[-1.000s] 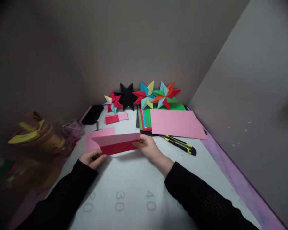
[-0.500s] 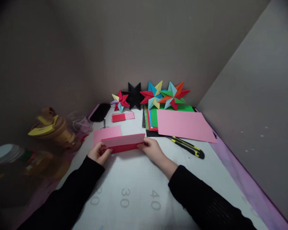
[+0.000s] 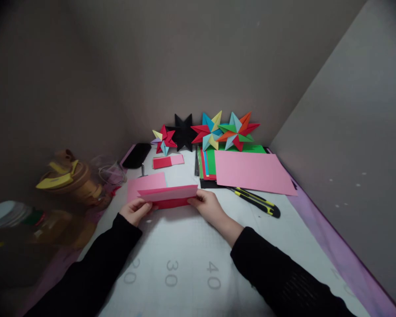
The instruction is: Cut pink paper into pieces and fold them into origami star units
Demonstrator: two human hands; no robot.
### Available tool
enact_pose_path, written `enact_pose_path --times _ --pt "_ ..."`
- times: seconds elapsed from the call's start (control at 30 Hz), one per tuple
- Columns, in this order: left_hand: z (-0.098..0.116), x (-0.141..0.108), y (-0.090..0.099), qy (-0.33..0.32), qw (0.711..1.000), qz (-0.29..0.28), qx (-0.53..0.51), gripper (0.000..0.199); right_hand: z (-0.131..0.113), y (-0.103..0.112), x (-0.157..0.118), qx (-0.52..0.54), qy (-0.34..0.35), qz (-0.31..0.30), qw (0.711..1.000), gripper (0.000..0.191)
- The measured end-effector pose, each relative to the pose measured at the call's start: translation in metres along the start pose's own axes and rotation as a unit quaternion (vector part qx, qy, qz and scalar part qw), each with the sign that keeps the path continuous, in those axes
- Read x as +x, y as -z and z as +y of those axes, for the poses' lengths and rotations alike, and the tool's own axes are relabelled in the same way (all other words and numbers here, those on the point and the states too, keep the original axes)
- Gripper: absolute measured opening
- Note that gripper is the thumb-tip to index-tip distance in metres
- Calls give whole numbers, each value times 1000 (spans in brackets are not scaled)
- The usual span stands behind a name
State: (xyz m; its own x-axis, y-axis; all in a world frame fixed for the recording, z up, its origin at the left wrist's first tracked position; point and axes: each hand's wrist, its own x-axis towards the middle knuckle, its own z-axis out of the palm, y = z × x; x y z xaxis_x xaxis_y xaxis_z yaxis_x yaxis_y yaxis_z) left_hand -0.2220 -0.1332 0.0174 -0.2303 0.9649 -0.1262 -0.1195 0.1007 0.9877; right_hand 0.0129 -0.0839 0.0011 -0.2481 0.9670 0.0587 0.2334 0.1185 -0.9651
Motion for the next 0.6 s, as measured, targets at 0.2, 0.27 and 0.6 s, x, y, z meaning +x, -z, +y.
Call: enact_pose_path --times 0.2,0.27,0.6 --pt "0 2 -1 24 999 16 -22 36 -5 -1 -1 6 -16 1 1000 12" --pt "0 2 -2 33 999 22 -37 36 -7 -2 -1 8 -23 8 1000 14" --pt "-5 5 -1 -22 999 30 26 27 -5 -4 -1 36 -13 3 999 13"
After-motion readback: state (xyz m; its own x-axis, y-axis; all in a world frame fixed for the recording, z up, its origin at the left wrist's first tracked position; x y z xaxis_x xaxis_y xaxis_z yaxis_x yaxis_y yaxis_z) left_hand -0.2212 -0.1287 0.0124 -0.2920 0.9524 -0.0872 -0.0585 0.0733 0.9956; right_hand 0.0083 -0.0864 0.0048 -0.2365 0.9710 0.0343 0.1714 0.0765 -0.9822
